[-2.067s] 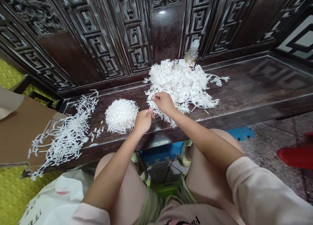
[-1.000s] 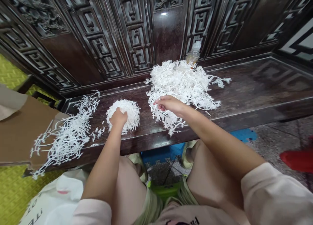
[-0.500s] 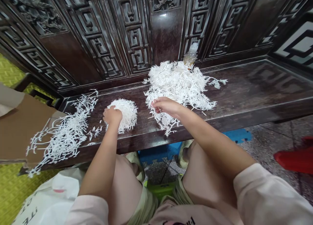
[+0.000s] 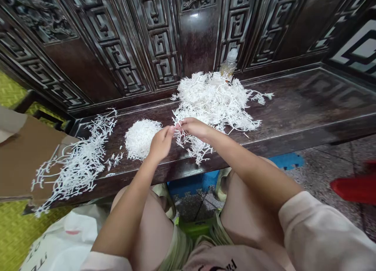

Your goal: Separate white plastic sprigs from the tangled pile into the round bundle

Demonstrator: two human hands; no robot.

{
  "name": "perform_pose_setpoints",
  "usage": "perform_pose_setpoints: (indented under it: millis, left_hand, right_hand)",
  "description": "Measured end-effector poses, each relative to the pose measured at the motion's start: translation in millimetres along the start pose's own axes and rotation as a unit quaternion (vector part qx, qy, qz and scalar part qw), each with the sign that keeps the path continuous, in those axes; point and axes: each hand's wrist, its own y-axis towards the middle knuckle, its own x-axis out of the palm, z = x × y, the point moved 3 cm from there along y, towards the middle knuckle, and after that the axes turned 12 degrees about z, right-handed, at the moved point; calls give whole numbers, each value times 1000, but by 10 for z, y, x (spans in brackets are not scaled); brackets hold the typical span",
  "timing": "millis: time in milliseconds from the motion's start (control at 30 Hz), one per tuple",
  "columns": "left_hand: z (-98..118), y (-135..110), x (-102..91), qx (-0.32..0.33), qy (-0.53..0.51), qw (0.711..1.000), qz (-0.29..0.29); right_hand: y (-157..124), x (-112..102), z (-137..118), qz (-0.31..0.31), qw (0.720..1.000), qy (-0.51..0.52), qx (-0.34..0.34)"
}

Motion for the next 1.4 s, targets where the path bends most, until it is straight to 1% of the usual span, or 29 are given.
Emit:
perform_pose_setpoints:
  millis: [67,133,233,367,433,533,667,767,833,900,1033,1100,1167,1333,1400]
  left_hand:
    - [63,-63,48,7,21,1000,-3]
    - [55,-74,88,9,19,1000,-4]
    - [-9,-30,132,-2,-38,999,3]
    - [-57,10,162,-33,-124,991,25]
    - [-68,3,191,-59,-170,984,15]
    - [-95,-10,244,-105,-223,969,7]
    - [-111,-12,286,-144,-282,948,25]
    - [-78,-32,300,-166,-305,937,23]
    - [-51,-55,302,-187,-315,930,38]
    - [-34,-87,309,-224,-333,914,58]
    - [-23,-162,333,-316,-388,858,115]
    - [-8,-190,336,-336,-409,837,137]
    - [19,-198,340,-335,-421,832,132]
    - [58,-153,363,-296,-445,841,87]
    - [37,-131,379,-281,-451,843,84]
  right_hand:
    - [8,17,23,-6,1000,-11,-8]
    - [11,16,40,-1,1000,-7,-4]
    - [15,-2,49,21,1000,-2,2]
    - [22,18,64,32,998,-45,-14]
    - [24,44,82,34,998,-53,-18]
    - [25,89,117,20,999,-28,-6]
    - [41,124,144,-4,999,33,7]
    - [62,121,158,6,999,49,5]
    - [77,117,161,14,998,68,-1]
    - [88,120,155,5,995,99,-7]
    - [87,134,113,-29,988,152,-21]
    - [73,133,79,-28,983,180,-31]
    - [49,134,48,-29,978,204,-39]
    - [-7,177,38,-42,976,211,-45]
    - [-15,205,60,-43,976,210,-38]
